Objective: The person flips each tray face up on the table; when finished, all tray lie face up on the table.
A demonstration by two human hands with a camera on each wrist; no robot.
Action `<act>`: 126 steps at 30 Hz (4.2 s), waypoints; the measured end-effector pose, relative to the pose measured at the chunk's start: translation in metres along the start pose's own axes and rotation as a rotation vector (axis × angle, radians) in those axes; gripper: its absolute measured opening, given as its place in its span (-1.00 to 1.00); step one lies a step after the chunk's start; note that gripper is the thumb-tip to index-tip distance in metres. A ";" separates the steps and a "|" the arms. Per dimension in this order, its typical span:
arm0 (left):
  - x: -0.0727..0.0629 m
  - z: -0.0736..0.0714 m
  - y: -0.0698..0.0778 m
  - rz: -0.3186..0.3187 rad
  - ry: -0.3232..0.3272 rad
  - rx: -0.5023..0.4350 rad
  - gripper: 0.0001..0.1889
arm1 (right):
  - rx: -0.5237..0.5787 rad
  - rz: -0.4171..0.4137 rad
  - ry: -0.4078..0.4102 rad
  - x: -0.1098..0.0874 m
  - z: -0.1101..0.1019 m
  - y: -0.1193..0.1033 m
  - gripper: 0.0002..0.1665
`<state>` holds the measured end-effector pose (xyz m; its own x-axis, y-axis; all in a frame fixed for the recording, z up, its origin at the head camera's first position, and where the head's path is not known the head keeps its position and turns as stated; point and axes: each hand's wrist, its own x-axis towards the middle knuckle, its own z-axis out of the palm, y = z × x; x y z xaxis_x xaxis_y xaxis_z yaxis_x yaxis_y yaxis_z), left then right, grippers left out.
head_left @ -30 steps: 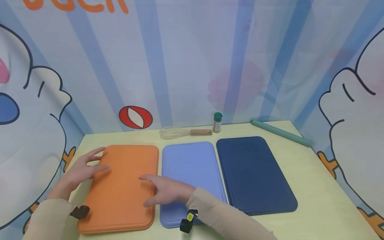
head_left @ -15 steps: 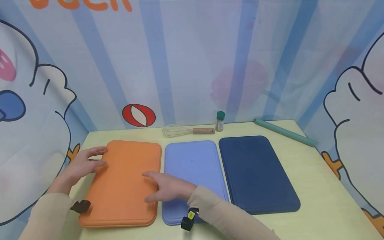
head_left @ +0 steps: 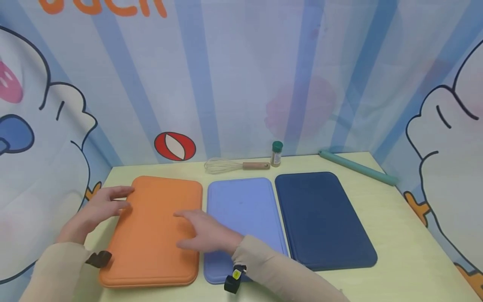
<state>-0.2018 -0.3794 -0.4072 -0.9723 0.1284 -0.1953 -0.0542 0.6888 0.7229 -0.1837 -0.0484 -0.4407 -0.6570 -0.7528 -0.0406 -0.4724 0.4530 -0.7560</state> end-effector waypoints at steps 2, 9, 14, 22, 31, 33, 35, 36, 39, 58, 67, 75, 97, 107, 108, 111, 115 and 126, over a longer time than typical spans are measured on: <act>-0.001 -0.001 0.001 0.007 0.002 -0.001 -0.37 | -0.011 -0.016 0.006 0.002 0.001 -0.003 -0.17; -0.002 -0.002 0.007 0.062 -0.017 0.005 -0.40 | -0.003 -0.039 -0.031 0.011 0.002 -0.017 -0.21; -0.004 -0.004 0.012 0.083 -0.033 0.000 -0.35 | -0.070 -0.053 -0.037 0.018 0.002 -0.031 -0.20; -0.007 -0.008 0.020 0.088 -0.034 0.004 -0.35 | -0.119 -0.036 -0.019 0.028 0.006 -0.050 -0.20; -0.012 -0.014 0.030 0.096 -0.045 0.023 -0.35 | -0.146 -0.040 -0.031 0.037 0.010 -0.068 -0.21; -0.013 -0.016 0.033 0.091 -0.043 0.025 -0.35 | -0.151 -0.043 -0.039 0.038 0.011 -0.072 -0.22; -0.013 -0.017 0.035 0.088 -0.042 0.026 -0.35 | -0.154 -0.038 -0.045 0.039 0.013 -0.076 -0.23; -0.014 -0.017 0.037 0.090 -0.042 0.029 -0.35 | -0.156 -0.035 -0.048 0.040 0.013 -0.078 -0.23; -0.014 -0.019 0.041 0.098 -0.040 0.033 -0.36 | -0.167 -0.015 -0.052 0.041 0.014 -0.084 -0.24; -0.016 -0.024 0.068 0.082 -0.047 0.062 -0.32 | -0.298 -0.002 -0.068 0.043 0.011 -0.101 -0.15; -0.014 -0.023 0.076 0.087 -0.052 0.034 -0.32 | -0.331 0.049 -0.005 0.040 0.011 -0.109 -0.14; -0.017 -0.023 0.088 0.071 -0.059 -0.002 -0.30 | -0.372 0.093 -0.029 0.038 0.011 -0.118 -0.14; -0.020 -0.021 0.102 0.108 -0.046 0.058 -0.35 | -0.416 0.107 0.031 0.029 0.005 -0.129 -0.33; -0.022 -0.017 0.106 0.135 -0.027 0.051 -0.34 | -0.381 0.054 0.071 0.022 -0.002 -0.128 -0.42; -0.022 -0.016 0.106 0.141 -0.025 0.046 -0.34 | -0.375 0.051 0.068 0.022 -0.003 -0.128 -0.43; -0.023 -0.014 0.107 0.161 -0.025 0.027 -0.35 | -0.362 0.050 0.064 0.021 -0.005 -0.128 -0.44; -0.024 -0.011 0.107 0.172 -0.013 -0.001 -0.36 | -0.357 0.067 0.069 0.019 -0.006 -0.128 -0.43; -0.019 -0.001 0.104 0.217 0.022 -0.099 -0.38 | -0.317 0.029 0.088 0.009 -0.016 -0.124 -0.51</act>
<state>-0.1888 -0.3107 -0.3276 -0.9682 0.2496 -0.0144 0.1357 0.5731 0.8082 -0.1401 -0.1037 -0.3370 -0.7141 -0.7000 0.0079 -0.6035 0.6099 -0.5136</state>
